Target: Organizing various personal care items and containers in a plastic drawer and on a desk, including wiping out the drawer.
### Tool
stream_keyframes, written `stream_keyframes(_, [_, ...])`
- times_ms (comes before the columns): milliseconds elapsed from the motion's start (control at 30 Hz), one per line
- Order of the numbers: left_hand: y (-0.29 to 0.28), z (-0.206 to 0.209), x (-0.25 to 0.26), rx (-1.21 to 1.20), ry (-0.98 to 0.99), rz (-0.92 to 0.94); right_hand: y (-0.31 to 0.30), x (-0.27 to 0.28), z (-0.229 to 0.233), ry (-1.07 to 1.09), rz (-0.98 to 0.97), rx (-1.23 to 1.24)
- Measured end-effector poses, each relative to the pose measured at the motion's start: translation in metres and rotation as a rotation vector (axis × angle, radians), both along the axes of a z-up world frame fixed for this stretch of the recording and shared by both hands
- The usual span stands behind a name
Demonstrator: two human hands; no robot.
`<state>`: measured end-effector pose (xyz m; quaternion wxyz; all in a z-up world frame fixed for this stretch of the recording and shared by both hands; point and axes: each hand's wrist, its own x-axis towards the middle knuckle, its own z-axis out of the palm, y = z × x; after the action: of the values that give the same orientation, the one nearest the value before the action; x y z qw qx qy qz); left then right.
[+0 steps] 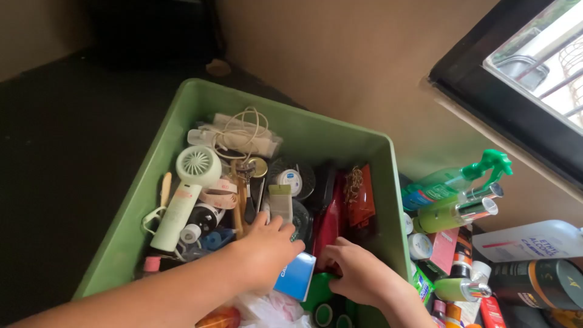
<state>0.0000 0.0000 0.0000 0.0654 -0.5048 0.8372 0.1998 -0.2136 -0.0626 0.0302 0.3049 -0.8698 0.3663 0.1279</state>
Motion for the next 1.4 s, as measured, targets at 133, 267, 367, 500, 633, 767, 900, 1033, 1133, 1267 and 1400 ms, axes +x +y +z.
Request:
stream_keyframes(133, [-0.002,0.005,-0.002,0.029,-0.024,-0.009,0.001,-0.012,-0.028,-0.009,-0.142,-0.270])
stream_keyframes(267, [-0.001,0.013,-0.002,0.049,-0.052,0.001,0.015,-0.005,-0.028,0.320,-0.197,-0.331])
stream_keyframes(367, [-0.004,0.017,0.002,0.044,-0.003,0.033,0.015,-0.005,-0.034,0.351,-0.185,-0.291])
stream_keyframes(500, [-0.008,0.027,-0.001,-0.050,0.226,0.180,0.011,-0.013,-0.045,0.273,-0.122,-0.328])
stream_keyframes(633, [-0.028,0.023,-0.011,-0.191,0.368,0.308,0.007,-0.013,-0.052,0.163,-0.131,-0.404])
stream_keyframes(767, [-0.070,0.004,-0.025,-0.383,0.312,0.414,0.019,0.009,-0.012,-0.004,-0.273,-0.392])
stream_keyframes(900, [-0.115,-0.011,-0.049,-0.295,0.051,0.559,0.016,0.002,-0.008,-0.400,-0.351,-0.660])
stream_keyframes(1033, [-0.130,-0.022,-0.056,-0.172,0.051,0.593,0.036,-0.004,0.036,-0.647,-0.563,-0.601])
stream_keyframes(1133, [-0.134,-0.018,-0.048,-0.225,0.083,0.628,0.048,-0.027,0.058,-1.076,-0.723,-0.335])
stream_keyframes(1267, [-0.143,0.004,-0.030,-0.302,0.363,0.771,0.062,-0.084,0.094,-1.396,-0.942,-0.236])
stream_keyframes(1400, [-0.123,0.075,-0.032,-0.452,0.725,0.736,0.068,-0.177,0.079,-1.439,-1.054,-0.435])
